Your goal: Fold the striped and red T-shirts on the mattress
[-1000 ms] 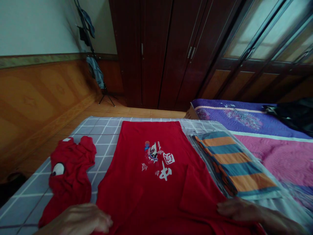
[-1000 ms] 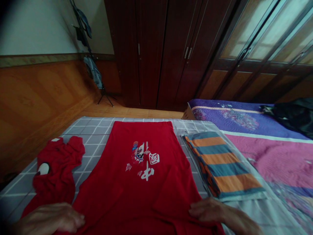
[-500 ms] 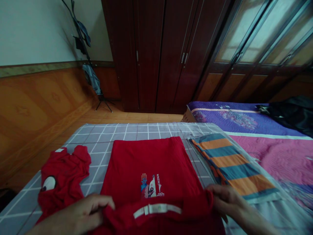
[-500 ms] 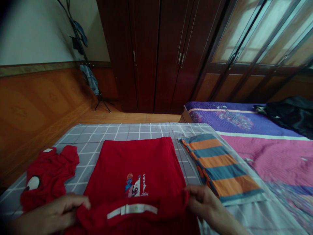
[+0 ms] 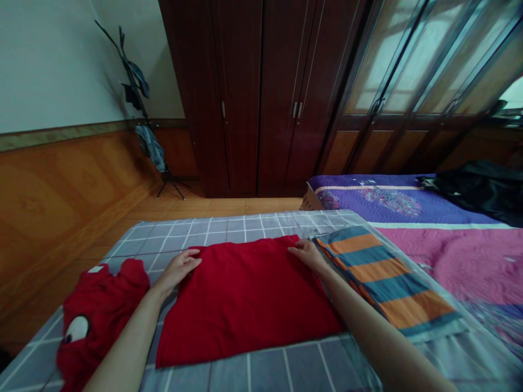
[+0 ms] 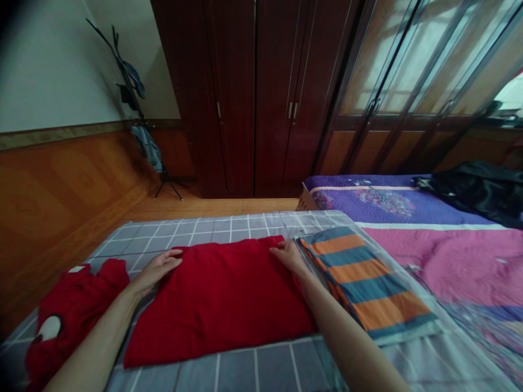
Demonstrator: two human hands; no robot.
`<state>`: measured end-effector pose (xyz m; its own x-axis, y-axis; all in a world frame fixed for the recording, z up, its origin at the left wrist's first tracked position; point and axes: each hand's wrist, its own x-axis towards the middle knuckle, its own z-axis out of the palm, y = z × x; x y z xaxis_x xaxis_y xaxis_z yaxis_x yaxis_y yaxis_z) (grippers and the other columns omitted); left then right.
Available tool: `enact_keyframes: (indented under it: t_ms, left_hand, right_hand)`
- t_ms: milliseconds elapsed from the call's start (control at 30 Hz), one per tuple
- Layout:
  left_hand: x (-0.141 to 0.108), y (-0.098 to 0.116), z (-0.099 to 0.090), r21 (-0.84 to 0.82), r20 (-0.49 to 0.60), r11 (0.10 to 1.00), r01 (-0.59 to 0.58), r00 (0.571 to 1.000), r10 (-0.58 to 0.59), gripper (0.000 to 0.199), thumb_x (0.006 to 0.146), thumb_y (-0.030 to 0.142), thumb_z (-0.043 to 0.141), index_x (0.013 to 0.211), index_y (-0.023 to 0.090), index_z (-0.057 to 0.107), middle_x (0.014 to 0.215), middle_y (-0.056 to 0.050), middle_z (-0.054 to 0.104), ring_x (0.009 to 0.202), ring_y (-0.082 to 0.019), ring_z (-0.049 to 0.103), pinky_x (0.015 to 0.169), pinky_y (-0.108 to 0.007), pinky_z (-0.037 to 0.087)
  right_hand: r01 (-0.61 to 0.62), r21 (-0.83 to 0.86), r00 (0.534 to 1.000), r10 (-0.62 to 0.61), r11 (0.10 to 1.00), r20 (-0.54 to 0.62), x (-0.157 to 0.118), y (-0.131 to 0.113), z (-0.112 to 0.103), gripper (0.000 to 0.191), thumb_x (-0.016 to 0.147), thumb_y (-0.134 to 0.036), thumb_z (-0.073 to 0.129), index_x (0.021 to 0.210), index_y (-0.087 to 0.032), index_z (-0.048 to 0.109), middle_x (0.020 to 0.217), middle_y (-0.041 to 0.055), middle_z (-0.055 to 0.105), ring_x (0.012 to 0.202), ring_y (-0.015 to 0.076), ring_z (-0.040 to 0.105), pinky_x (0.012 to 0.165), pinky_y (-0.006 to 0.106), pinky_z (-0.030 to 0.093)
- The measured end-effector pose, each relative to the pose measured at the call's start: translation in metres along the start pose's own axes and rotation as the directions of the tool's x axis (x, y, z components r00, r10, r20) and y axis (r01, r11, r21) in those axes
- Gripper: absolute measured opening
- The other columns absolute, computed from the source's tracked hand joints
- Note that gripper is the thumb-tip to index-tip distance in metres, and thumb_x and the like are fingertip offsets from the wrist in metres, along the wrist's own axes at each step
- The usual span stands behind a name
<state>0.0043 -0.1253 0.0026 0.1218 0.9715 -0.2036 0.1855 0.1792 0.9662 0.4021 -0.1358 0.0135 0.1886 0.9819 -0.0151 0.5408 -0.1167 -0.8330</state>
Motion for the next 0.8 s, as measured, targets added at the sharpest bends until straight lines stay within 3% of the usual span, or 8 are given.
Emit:
enact_keyframes:
  t_ms: [133,367,600,800]
  left_hand:
    - [0.003,-0.008,0.001,0.040,0.010,0.999,-0.036,0.999,0.036,0.064,0.058,0.047,0.074,0.110,0.014,0.054,0.081,-0.004,0.067,0.078,-0.023,0.065,0.072,-0.033,0.047]
    - [0.003,-0.006,0.003,0.061,-0.013,0.996,-0.070,0.997,0.071,0.052,0.059,0.038,0.068,0.104,0.015,0.053,0.081,-0.003,0.065,0.076,-0.021,0.065,0.071,-0.032,0.048]
    - [-0.002,0.001,0.003,0.123,0.000,0.987,-0.101,0.995,0.102,0.046,0.062,0.028,0.061,0.105,0.015,0.054,0.086,-0.003,0.064,0.075,-0.019,0.064,0.068,-0.029,0.048]
    - [-0.001,-0.007,0.001,0.251,0.109,0.959,-0.135,0.988,0.111,0.052,0.063,0.023,0.054,0.115,0.015,0.050,0.094,-0.005,0.063,0.079,-0.018,0.064,0.067,-0.027,0.048]
  right_hand:
    - [-0.012,-0.155,0.999,0.004,0.988,-0.047,0.007,0.008,0.007,0.025,0.067,-0.027,0.056,0.046,-0.019,0.045,0.043,-0.0061,0.037,0.045,0.0092,0.036,0.046,0.023,0.020]
    - [-0.028,-0.299,0.996,-0.001,0.954,-0.095,0.010,0.016,0.013,0.019,0.071,-0.029,0.053,0.055,-0.019,0.053,0.050,-0.0024,0.046,0.053,0.0128,0.043,0.051,0.025,0.025]
    - [0.059,-0.263,0.997,-0.072,0.963,-0.039,0.011,0.025,0.011,0.022,0.071,-0.030,0.046,0.070,-0.018,0.064,0.058,-0.0003,0.056,0.060,0.0162,0.052,0.056,0.025,0.032]
    - [0.090,-0.190,0.996,-0.086,0.978,0.028,0.011,0.025,0.008,0.022,0.069,-0.029,0.047,0.071,-0.017,0.066,0.057,-0.0005,0.061,0.056,0.0168,0.054,0.052,0.025,0.037]
